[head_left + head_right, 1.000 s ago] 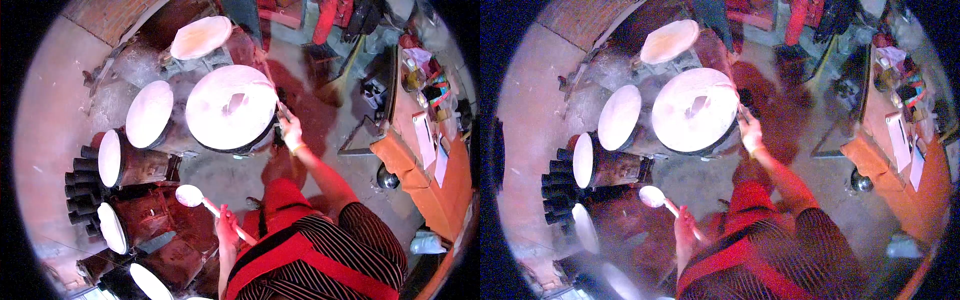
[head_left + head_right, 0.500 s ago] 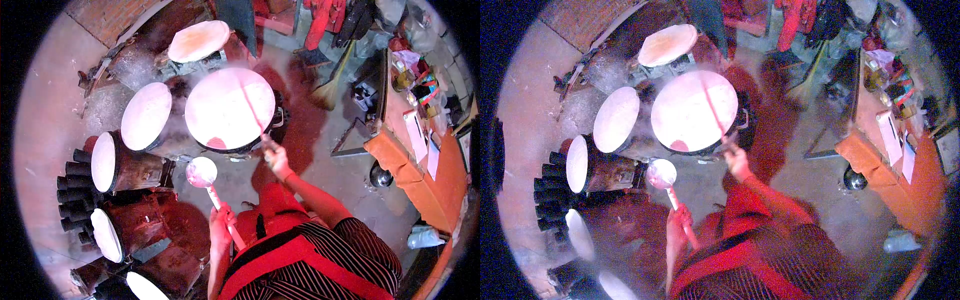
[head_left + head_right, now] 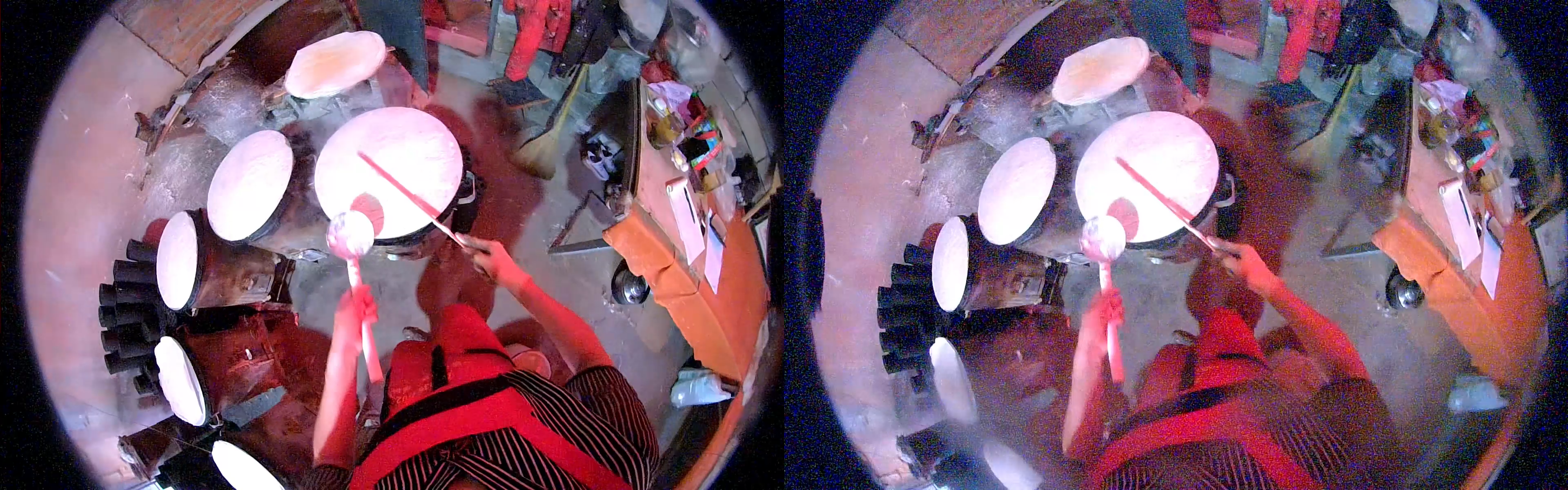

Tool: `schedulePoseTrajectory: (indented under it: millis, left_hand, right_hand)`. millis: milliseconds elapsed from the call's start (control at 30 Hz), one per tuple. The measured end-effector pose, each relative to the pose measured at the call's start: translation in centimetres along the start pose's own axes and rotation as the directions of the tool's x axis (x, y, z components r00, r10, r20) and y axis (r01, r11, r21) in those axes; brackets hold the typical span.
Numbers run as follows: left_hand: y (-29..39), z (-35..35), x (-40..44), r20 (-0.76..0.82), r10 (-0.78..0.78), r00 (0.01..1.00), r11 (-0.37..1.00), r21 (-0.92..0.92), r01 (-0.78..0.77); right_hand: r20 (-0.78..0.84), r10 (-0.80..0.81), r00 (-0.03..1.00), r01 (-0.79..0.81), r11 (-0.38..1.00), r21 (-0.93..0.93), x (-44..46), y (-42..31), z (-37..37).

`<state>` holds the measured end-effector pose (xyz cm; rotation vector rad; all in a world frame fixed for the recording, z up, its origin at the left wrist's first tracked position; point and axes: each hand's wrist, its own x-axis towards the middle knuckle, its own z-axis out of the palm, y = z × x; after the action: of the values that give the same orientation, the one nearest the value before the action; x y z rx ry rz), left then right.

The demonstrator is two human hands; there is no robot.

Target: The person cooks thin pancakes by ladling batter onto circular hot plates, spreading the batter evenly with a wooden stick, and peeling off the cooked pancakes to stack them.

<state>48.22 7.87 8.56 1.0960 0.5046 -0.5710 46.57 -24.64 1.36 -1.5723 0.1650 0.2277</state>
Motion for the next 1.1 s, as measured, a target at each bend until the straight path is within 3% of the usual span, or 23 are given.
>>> schedulePoseTrajectory:
  millis: [67, 167, 233, 267, 300, 333, 400, 433, 500, 533, 567, 600, 667, 700, 733, 767, 800, 833, 900, 967, 1000, 1067, 1100]
  left_hand:
    - [2.0, 0.4, 3.4, 0.020, 0.069, 0.997, 0.990, 0.121, -0.071]
    - [2.7, 1.5, 8.6, 0.061, 0.096, 0.994, 0.983, 0.149, -0.104]
    - [1.9, 3.4, 10.4, 0.123, 0.087, 0.989, 0.989, 0.107, -0.100]
    - [1.1, 5.1, 10.8, 0.020, 0.057, 0.998, 0.995, 0.078, -0.059]
    - [0.6, 6.8, 10.5, 0.030, 0.084, 0.996, 0.990, 0.107, -0.086]
    - [0.3, 7.7, 10.3, 0.040, 0.111, 0.993, 0.984, 0.134, -0.115]
    - [-1.2, 5.6, 13.3, 0.210, 0.001, 0.978, 0.986, -0.163, 0.034]
    - [0.6, 5.3, 10.9, 0.233, 0.009, 0.972, 0.990, -0.139, 0.024]
    - [4.3, 4.7, 5.8, 0.278, 0.026, 0.960, 0.996, -0.091, -0.001]
    - [5.8, 3.9, 3.8, 0.396, -0.108, 0.912, 0.892, -0.366, 0.265]
    - [6.4, 3.2, 2.1, 0.540, -0.182, 0.822, 0.649, -0.562, 0.513]
    - [6.2, 2.9, 0.7, 0.498, -0.173, 0.850, 0.692, -0.552, 0.465]
    - [5.4, 2.1, -1.8, 0.409, -0.143, 0.901, 0.770, -0.526, 0.361]
    - [4.9, 1.5, -2.4, 0.355, -0.176, 0.918, 0.765, -0.538, 0.355]
    - [4.6, 0.9, -2.6, 0.303, -0.203, 0.931, 0.762, -0.548, 0.345]
    - [4.1, 0.6, -2.6, 0.251, -0.226, 0.941, 0.757, -0.563, 0.332]
    - [3.1, 0.3, -3.0, 0.200, -0.224, 0.954, 0.761, -0.576, 0.300]
    - [1.8, 0.0, -3.6, 0.147, -0.232, 0.962, 0.764, -0.585, 0.273]
    - [-0.3, -0.5, -5.3, 0.073, -0.245, 0.967, 0.718, -0.656, 0.231]
    - [-2.9, -1.4, -6.9, -0.004, -0.224, 0.975, 0.727, -0.666, 0.164]
    - [-4.2, -1.7, -7.7, -0.042, -0.214, 0.976, 0.730, -0.671, 0.132]
    - [-6.6, -2.0, -9.3, -0.064, -0.225, 0.972, 0.667, -0.738, 0.106]
    - [-7.6, -1.9, -9.7, -0.073, -0.231, 0.970, 0.631, -0.770, 0.092]
  right_hand:
    - [-0.032, 0.091, 0.995, -0.092, 0.995, -0.044, -3.3, -1.6, 0.2]
    - [-0.407, 0.073, 0.910, -0.012, 0.989, 0.150, -2.7, 1.6, 2.1]
    - [-0.333, -0.017, 0.943, 0.094, 0.972, 0.217, -1.4, 3.6, 3.9]
    - [-0.298, -0.059, 0.953, 0.139, 0.957, 0.254, -1.1, 4.4, 4.8]
    - [-0.118, 0.064, 0.991, -0.020, 0.940, 0.341, -1.6, 2.9, 5.4]
    - [-0.062, 0.127, 0.990, -0.090, 0.907, 0.410, -1.4, 3.2, 6.5]
    - [0.069, 0.231, 0.971, -0.233, 0.823, 0.518, -1.0, 3.9, 8.2]
    - [0.103, 0.329, 0.939, -0.334, 0.796, 0.504, -1.1, 1.9, 8.0]
    - [0.001, 0.077, 0.997, -0.072, 0.925, 0.372, 0.5, 2.7, 5.5]
    - [-0.034, -0.058, 0.998, 0.065, 0.953, 0.297, 1.4, 2.8, 3.9]
    - [-0.086, -0.023, 0.996, 0.052, 0.932, 0.358, 1.4, -0.4, 2.2]
    - [-0.134, 0.017, 0.991, 0.041, 0.908, 0.416, 1.5, -3.8, 0.5]
    - [-0.230, 0.214, 0.949, -0.172, 0.966, 0.191, 3.1, -4.6, -1.3]
    - [-0.255, -0.102, 0.962, 0.075, 0.991, -0.113, 4.2, 0.5, -1.0]
    - [-0.169, -0.323, 0.931, 0.295, 0.940, -0.171, 2.5, 0.3, 0.6]
    - [0.005, -0.224, 0.974, 0.223, 0.962, -0.156, 0.2, 0.6, 1.3]
    - [0.088, -0.320, 0.943, 0.329, 0.867, -0.375, -1.4, 1.0, 2.5]
    - [0.141, -0.181, 0.973, 0.226, 0.861, -0.455, -2.5, 1.8, 2.7]
    - [0.069, -0.069, 0.995, 0.092, 0.892, -0.442, -2.4, 2.8, 1.9]
    - [-0.151, -0.074, 0.986, 0.038, 0.973, -0.230, -1.0, 3.2, -0.8]
    - [-0.341, -0.183, 0.922, 0.111, 0.969, -0.218, -0.5, 0.1, -0.8]
    - [-0.248, -0.094, 0.964, -0.029, 0.893, -0.449, -1.9, 0.5, -1.9]
    - [-0.079, -0.060, 0.995, 0.009, 0.848, -0.529, -2.6, 0.5, -1.6]
